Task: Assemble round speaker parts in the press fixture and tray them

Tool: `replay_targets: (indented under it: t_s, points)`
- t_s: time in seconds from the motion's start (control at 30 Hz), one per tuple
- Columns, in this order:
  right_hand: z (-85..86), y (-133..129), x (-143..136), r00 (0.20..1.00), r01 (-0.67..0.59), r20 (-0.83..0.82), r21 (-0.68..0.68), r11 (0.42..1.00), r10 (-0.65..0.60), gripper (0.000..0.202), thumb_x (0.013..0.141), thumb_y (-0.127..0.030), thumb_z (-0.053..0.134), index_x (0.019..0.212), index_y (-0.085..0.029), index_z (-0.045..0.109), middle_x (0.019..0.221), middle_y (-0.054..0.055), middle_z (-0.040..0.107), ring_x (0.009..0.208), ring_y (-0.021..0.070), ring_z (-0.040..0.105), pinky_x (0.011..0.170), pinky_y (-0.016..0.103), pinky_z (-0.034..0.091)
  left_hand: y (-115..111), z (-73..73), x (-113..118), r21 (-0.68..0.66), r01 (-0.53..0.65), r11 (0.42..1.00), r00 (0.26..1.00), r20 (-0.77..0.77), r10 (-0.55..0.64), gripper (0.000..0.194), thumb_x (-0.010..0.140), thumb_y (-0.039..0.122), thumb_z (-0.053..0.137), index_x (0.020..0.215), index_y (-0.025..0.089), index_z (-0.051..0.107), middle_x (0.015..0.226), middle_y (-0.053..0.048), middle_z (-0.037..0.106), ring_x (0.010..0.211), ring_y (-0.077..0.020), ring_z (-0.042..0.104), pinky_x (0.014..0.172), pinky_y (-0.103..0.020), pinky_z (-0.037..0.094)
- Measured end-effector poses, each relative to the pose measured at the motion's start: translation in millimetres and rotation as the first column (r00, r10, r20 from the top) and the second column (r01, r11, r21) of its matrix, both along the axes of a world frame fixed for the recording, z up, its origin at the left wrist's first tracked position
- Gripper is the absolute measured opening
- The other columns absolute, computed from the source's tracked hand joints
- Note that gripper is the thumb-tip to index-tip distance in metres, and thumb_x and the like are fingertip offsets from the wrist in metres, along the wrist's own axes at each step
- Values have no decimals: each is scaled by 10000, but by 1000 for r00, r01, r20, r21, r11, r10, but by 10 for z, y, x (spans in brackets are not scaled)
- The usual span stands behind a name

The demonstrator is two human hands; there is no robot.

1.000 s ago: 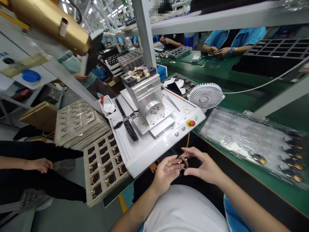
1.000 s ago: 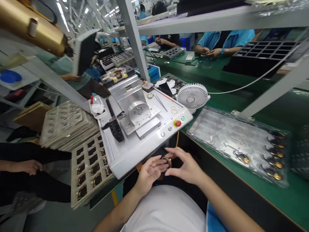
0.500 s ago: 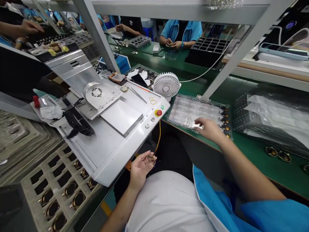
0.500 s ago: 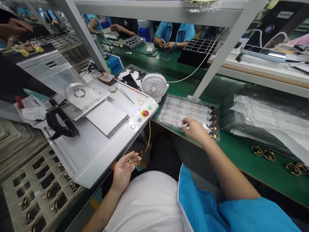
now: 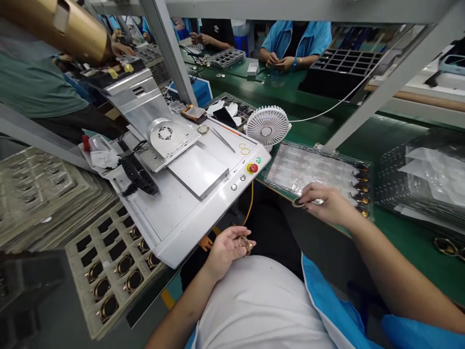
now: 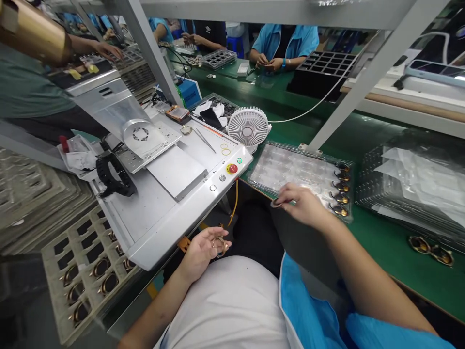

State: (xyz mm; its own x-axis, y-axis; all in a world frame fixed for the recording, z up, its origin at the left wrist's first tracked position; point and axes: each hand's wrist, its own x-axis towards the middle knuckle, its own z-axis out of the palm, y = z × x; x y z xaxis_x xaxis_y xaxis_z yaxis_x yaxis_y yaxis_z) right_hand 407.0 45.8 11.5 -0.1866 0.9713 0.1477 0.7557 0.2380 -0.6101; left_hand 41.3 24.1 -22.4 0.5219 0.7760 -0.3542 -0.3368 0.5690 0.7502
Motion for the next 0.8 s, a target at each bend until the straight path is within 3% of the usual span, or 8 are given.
replay_targets:
  t_s: [0.1,0.2,0.27,0.33,0.47,0.6,0.7,0.8]
  points:
    - [150,46,-730,880,-345,-308,110,932,362,231,1008,-268,601,909,-260,809,1013,80,691,866,185,711,729,302,608,13,122,11,-31,149,988,985,97,-145,794,521,434,1032,1226,201,752,1136,-151,773,949,-264,770,788,-326,581]
    - [218,129,-1220,722,-476,-457,219,852,520,230,1015,-200,597,955,-253,813,1087,91,680,902,182,714,725,289,616,21,224,-34,-1,117,993,984,137,-116,967,446,488,1044,1307,199,713,1001,-125,790,941,-266,773,819,-324,582]
    - [190,181,-1416,700,-420,-547,204,884,459,227,1030,-215,583,1068,-249,804,1147,106,684,936,199,718,754,315,631,12,265,-83,58,-6,998,993,116,-1,970,455,490,1042,1320,212,703,1025,-112,788,953,-263,774,861,-336,584]
    - [113,201,-1579,668,-315,-678,116,942,307,237,1038,-266,603,1207,-241,766,1126,107,701,902,206,728,740,329,647,-12,279,-121,123,-114,986,990,93,103,980,480,475,1039,1355,221,678,1100,-113,776,997,-273,769,867,-339,584]
    - [-54,140,-1896,610,-90,-787,38,995,86,203,979,-283,723,1165,-221,777,972,70,710,701,174,713,621,302,643,-80,231,-138,178,-195,965,979,100,180,1100,481,478,1040,1450,204,596,1180,-139,749,1048,-311,763,842,-342,583]
    - [-82,95,-2051,704,46,-698,224,974,128,229,988,-172,678,1169,-252,792,1012,68,722,684,159,706,595,289,621,-122,156,-138,198,-206,958,976,111,187,1162,474,490,1039,1484,181,555,1132,-140,758,1029,-326,773,820,-341,587]
    - [-40,114,-2025,764,24,-618,314,949,185,282,989,-124,643,1178,-266,796,1041,70,722,684,152,701,596,287,615,-129,114,-155,216,-192,957,980,100,174,1186,483,517,1030,1500,164,533,1164,-165,759,1033,-335,777,848,-362,597]
    - [-8,140,-1953,769,-45,-604,277,960,211,342,989,-128,629,1271,-268,762,1033,77,697,701,157,694,583,281,613,-128,86,-170,219,-185,958,982,86,170,1182,476,524,1030,1491,163,541,1239,-192,742,1054,-346,775,878,-377,604]
